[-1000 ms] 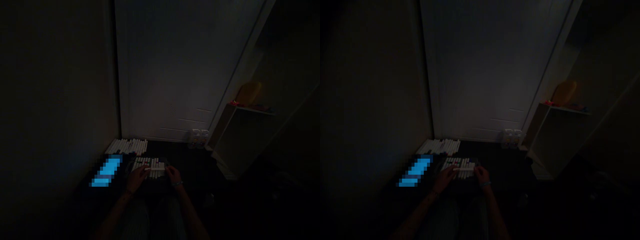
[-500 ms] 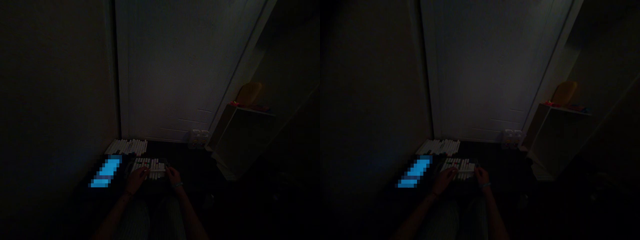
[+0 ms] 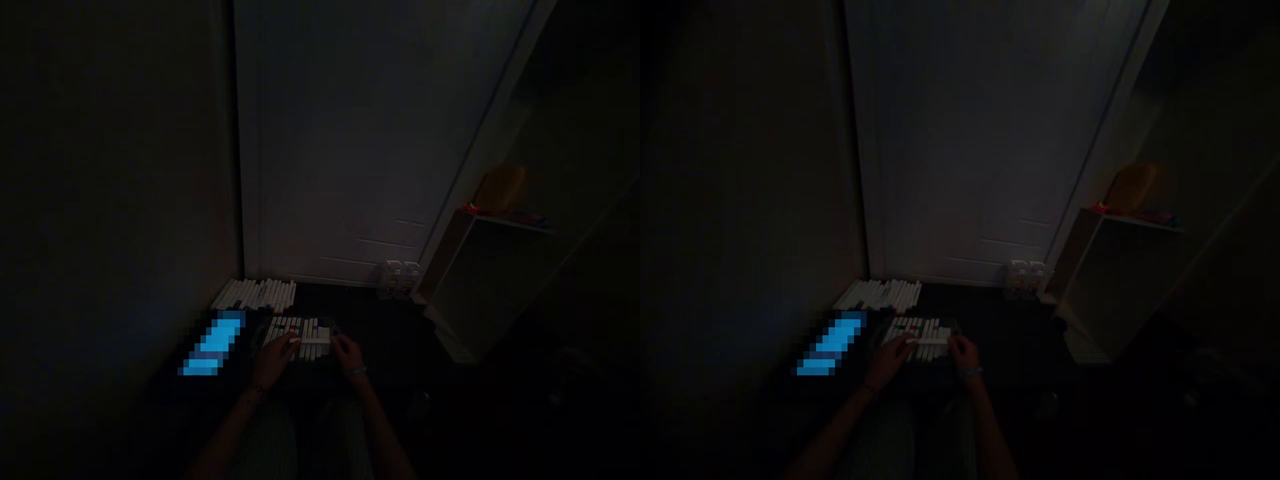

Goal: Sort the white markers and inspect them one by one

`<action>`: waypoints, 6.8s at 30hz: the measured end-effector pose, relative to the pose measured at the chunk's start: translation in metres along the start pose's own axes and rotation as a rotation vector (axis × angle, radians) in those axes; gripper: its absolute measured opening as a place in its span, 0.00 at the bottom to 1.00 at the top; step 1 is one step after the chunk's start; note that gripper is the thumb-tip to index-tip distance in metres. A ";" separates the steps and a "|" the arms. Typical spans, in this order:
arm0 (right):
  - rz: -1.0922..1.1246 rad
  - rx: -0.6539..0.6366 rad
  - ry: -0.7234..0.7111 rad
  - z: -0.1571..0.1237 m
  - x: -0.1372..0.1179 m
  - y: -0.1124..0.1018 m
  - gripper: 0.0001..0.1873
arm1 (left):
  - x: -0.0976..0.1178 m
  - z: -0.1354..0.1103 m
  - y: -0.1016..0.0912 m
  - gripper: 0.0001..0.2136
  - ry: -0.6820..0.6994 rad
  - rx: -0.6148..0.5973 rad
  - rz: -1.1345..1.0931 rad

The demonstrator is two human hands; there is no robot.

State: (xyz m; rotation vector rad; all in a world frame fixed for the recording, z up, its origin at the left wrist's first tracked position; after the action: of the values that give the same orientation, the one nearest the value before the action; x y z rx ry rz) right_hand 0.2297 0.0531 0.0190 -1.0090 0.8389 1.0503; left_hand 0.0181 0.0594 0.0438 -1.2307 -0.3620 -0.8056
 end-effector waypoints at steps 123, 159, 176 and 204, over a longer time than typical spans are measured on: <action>-0.381 -0.004 -0.170 0.001 -0.011 0.017 0.12 | 0.031 0.045 0.076 0.25 -0.143 -0.147 -0.874; 0.067 0.291 -0.051 -0.004 -0.009 -0.025 0.21 | 0.043 0.035 0.040 0.16 -0.016 0.203 -0.668; -0.324 0.011 -0.245 -0.004 -0.024 0.010 0.16 | 0.040 0.004 0.040 0.20 0.405 -0.027 0.111; -0.496 -0.023 -0.307 -0.009 -0.031 0.017 0.07 | 0.046 0.001 0.045 0.19 0.506 0.040 0.545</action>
State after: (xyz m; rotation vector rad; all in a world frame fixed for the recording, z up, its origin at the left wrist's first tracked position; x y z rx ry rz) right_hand 0.2035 0.0383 0.0397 -0.9774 0.3012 0.7599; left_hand 0.0812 0.0497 0.0431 -0.9760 0.3575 -0.5981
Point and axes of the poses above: each hand's wrist, its own z-axis towards the middle knuckle, its own y-axis out of the palm, x = y × z, the point moved 8 cm from there along z, towards the middle knuckle, and after that the axes turned 4 degrees about z, right-handed, at the moved point
